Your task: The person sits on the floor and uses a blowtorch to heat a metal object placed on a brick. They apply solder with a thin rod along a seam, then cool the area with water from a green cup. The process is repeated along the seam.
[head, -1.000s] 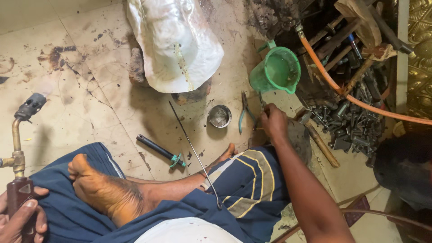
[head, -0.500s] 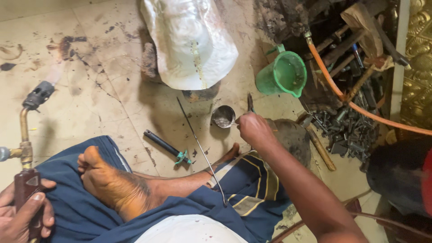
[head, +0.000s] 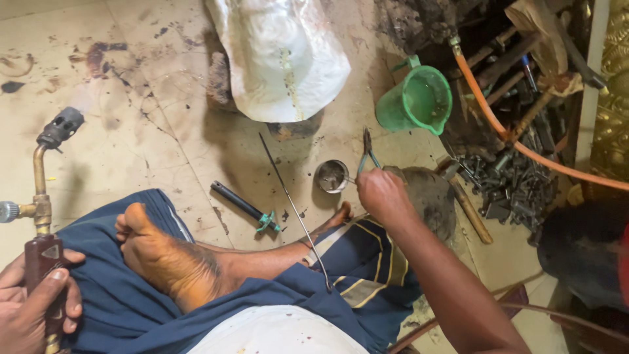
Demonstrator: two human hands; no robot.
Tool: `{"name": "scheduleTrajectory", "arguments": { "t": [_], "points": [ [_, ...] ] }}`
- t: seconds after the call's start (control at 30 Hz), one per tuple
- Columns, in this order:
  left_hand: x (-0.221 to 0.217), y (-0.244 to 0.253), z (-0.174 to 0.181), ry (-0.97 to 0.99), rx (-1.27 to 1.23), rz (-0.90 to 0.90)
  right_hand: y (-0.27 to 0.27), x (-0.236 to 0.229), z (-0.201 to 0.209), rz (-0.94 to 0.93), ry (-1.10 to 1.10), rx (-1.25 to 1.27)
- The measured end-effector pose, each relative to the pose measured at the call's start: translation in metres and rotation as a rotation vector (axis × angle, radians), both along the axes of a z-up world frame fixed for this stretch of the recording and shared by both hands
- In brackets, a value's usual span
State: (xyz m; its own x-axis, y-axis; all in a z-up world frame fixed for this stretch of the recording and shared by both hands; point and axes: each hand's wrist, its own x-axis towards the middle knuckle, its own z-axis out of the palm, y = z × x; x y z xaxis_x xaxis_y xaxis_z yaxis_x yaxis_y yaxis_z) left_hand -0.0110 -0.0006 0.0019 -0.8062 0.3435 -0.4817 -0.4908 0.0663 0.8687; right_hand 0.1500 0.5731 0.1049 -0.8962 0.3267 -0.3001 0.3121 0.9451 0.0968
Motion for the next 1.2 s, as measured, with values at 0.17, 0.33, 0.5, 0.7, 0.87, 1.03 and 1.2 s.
{"name": "scheduleTrajectory", "arguments": {
  "t": [0.17, 0.33, 0.5, 0.7, 0.87, 1.03, 1.2],
  "points": [
    [-0.003, -0.008, -0.014, 0.003, -0.009, -0.041, -0.001, -0.001, -0.009, -0.073, -0.018, -0.104],
    [0.0, -0.008, -0.014, 0.006, 0.021, -0.012, -0.005, -0.006, -0.014, -0.058, -0.039, -0.119],
    [0.001, -0.002, -0.001, 0.034, -0.043, -0.021, -0.003, -0.018, -0.008, -0.117, -0.055, -0.171],
    [0.002, 0.003, 0.008, 0.019, -0.093, -0.006, 0.004, -0.005, 0.001, -0.019, -0.142, -0.11],
    [-0.001, 0.007, 0.01, 0.023, -0.113, -0.052, -0.002, 0.01, -0.006, 0.043, -0.117, -0.139],
    [0.006, 0.002, 0.005, 0.003, -0.108, 0.004, -0.001, 0.01, 0.003, 0.108, -0.124, -0.105],
    [0.008, 0.007, 0.001, -0.061, -0.082, 0.018, -0.004, -0.003, -0.008, 0.161, -0.001, -0.112]
  ]
}}
